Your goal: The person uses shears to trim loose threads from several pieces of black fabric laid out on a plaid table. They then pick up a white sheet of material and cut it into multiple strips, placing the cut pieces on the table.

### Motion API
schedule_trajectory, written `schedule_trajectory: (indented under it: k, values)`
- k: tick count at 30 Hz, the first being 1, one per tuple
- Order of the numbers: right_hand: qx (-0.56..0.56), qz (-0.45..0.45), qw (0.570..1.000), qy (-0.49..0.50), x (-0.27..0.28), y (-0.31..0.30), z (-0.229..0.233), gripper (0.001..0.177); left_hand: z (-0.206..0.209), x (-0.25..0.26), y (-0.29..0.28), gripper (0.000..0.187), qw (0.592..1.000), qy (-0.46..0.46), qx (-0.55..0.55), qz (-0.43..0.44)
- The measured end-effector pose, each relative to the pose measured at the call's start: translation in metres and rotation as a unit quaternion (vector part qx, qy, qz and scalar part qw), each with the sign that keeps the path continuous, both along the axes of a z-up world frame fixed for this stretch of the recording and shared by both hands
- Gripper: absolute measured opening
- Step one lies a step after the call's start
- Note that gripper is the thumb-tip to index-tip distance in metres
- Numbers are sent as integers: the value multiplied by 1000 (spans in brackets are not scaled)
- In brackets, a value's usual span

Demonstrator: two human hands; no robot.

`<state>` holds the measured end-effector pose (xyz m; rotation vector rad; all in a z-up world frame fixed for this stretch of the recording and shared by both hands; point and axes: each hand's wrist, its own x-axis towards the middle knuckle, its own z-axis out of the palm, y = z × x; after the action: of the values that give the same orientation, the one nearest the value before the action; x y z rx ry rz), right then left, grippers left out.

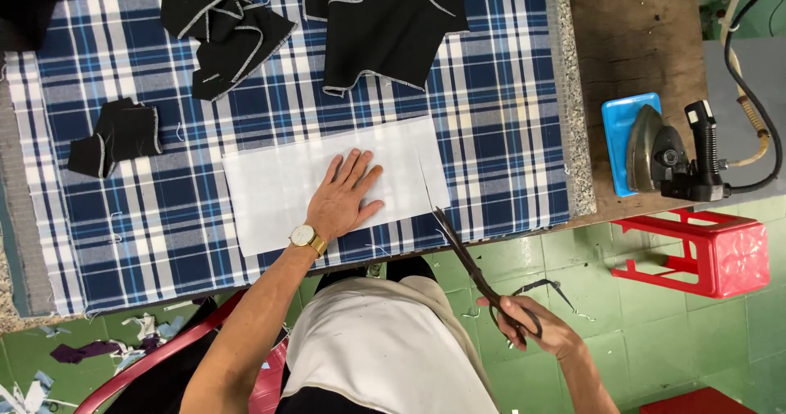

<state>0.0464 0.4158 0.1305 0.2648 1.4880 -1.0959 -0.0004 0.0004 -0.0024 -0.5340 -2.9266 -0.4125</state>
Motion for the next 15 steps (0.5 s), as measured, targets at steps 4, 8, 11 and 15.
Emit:
schedule_trajectory:
  k: [4, 8, 11, 15]
  values:
    - [-50, -32, 998, 13, 21, 7, -44, 79, 3, 0, 0, 65, 1000, 3, 4, 0]
    - [-1, -70, 995, 67, 16, -43, -26, 65, 4, 0, 0, 65, 1000, 10, 7, -2]
    - [31, -114, 992, 39, 10, -62, -33, 65, 3, 0, 0, 65, 1000, 10, 0, -1]
    - [-6, -141, 983, 118, 3, -75, -55, 57, -13, 0, 2, 68, 1000, -19, 11, 17]
